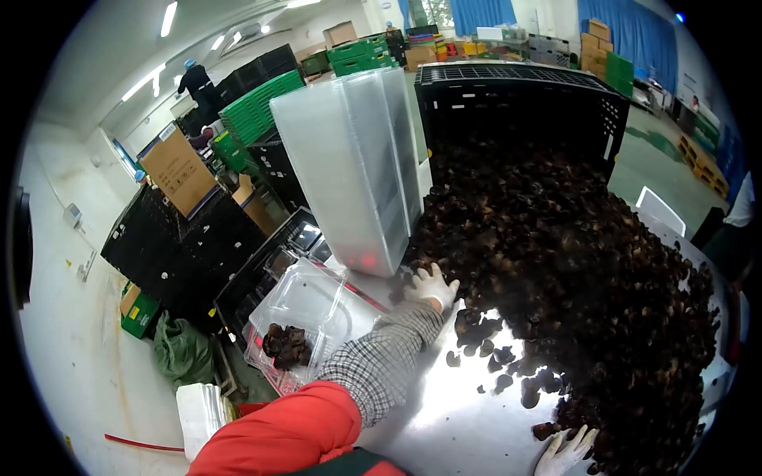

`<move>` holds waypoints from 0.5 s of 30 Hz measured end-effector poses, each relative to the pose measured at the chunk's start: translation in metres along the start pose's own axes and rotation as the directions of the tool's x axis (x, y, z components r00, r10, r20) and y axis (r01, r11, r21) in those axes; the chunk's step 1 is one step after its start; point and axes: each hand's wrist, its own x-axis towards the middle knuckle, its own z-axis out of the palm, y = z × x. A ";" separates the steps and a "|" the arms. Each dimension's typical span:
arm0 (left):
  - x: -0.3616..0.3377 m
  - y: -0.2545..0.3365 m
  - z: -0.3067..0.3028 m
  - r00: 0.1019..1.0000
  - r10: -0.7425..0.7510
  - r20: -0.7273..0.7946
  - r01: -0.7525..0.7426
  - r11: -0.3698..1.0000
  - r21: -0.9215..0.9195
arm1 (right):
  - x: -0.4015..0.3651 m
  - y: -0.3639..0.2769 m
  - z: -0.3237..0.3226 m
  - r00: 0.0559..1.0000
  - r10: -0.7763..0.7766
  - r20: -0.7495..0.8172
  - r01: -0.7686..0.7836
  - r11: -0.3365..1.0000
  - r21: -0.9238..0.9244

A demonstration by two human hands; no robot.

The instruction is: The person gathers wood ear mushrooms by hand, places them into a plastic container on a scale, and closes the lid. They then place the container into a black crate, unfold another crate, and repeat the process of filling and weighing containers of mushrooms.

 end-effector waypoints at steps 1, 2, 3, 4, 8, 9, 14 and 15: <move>-0.009 0.003 0.007 0.999 0.042 -0.004 -0.042 0.999 0.030 | 0.001 0.003 0.000 1.000 -0.013 -0.009 0.013 1.000 0.004; -0.021 0.006 0.016 0.992 0.124 -0.014 -0.123 0.991 0.047 | 0.001 0.007 0.002 1.000 -0.023 -0.016 0.024 1.000 0.010; -0.036 0.006 0.022 0.979 0.204 -0.026 -0.202 0.977 0.067 | 0.000 0.008 0.006 0.999 -0.034 -0.024 0.035 0.999 0.021; -0.055 0.007 0.024 0.959 0.285 0.014 -0.285 0.957 0.047 | -0.001 0.007 0.007 0.997 -0.066 -0.044 0.066 0.998 -0.003; -0.098 0.014 0.012 0.818 0.572 0.065 -0.575 0.816 0.056 | 0.029 -0.023 -0.021 0.981 -0.174 -0.082 0.176 0.984 0.010; -0.097 0.016 0.004 0.808 0.589 0.014 -0.589 0.808 0.028 | 0.040 -0.031 -0.028 0.975 -0.200 -0.094 0.204 0.978 0.039; -0.037 0.013 0.007 0.859 0.500 -0.112 -0.492 0.866 0.093 | 0.100 -0.032 0.015 0.994 -0.098 -0.053 0.090 0.986 -0.137; -0.032 0.009 0.013 0.882 0.466 -0.064 -0.461 0.883 0.086 | 0.099 -0.040 0.029 0.991 -0.125 -0.045 0.123 0.992 -0.039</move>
